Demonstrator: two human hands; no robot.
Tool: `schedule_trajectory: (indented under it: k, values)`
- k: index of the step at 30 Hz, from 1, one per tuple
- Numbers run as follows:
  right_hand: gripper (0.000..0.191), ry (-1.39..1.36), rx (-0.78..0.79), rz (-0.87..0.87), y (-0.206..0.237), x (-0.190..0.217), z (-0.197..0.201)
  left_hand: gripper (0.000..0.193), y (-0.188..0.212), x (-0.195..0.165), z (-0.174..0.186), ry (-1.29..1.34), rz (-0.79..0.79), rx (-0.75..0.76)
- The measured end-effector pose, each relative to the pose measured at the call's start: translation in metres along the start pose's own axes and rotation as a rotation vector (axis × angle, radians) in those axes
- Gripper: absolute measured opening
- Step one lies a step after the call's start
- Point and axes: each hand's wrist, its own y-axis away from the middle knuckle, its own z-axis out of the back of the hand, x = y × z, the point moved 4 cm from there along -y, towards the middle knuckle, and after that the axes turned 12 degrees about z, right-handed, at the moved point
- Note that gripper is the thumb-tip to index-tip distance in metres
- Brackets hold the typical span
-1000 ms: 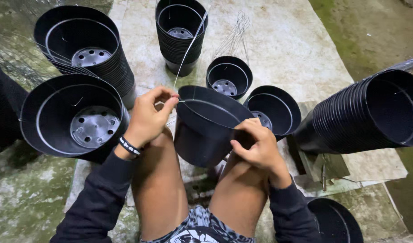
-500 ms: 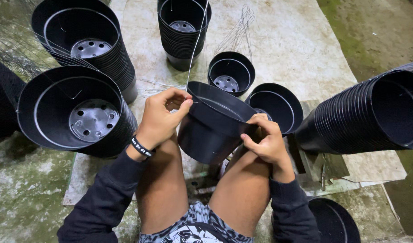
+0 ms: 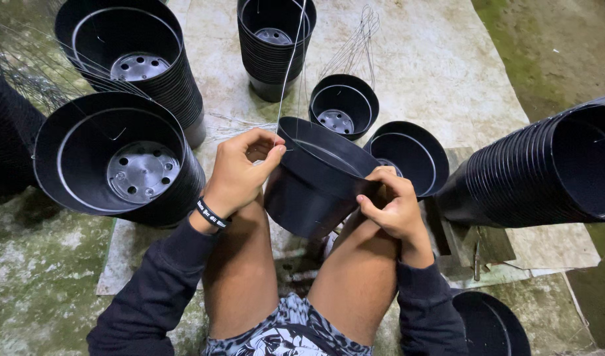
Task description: The person cuts metal wire with pliers, bends it into a loop, and inserts the wire through holes in black plastic plant pots to form a hanging loop. The person repeats this process for multiple pots, stacking finished ones nearby.
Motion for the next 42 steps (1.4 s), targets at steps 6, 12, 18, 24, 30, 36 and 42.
schedule_trajectory:
  k: [6, 12, 18, 24, 30, 36, 42]
  values:
    - [0.025, 0.002, 0.0, 0.02, 0.001, 0.0, -0.001, 0.016, 0.002, 0.0, -0.002, 0.015, -0.029, -0.011]
    - [0.024, 0.005, 0.009, 0.027, 0.0, 0.0, -0.001, 0.016, 0.0, 0.002, -0.003, 0.024, -0.005, -0.007]
    - [0.023, 0.017, 0.012, 0.025, 0.0, 0.001, -0.002, 0.013, 0.003, -0.004, -0.006, -0.095, -0.058, -0.08]
    - [0.027, 0.033, 0.016, 0.103, -0.002, 0.005, -0.005, 0.013, 0.001, -0.009, -0.011, -0.19, -0.129, -0.058]
    - [0.023, -0.027, 0.03, 0.104, -0.002, 0.006, -0.003, 0.037, -0.012, -0.019, 0.009, -0.234, -0.309, 0.142]
    - [0.026, -0.017, 0.085, 0.216, -0.013, 0.014, -0.007, 0.04, -0.025, -0.013, 0.006, -0.158, 0.011, 0.604]
    - [0.022, 0.192, 0.242, 0.307, -0.034, 0.052, -0.007, 0.036, -0.008, -0.016, 0.0, -0.267, 0.035, 0.586]
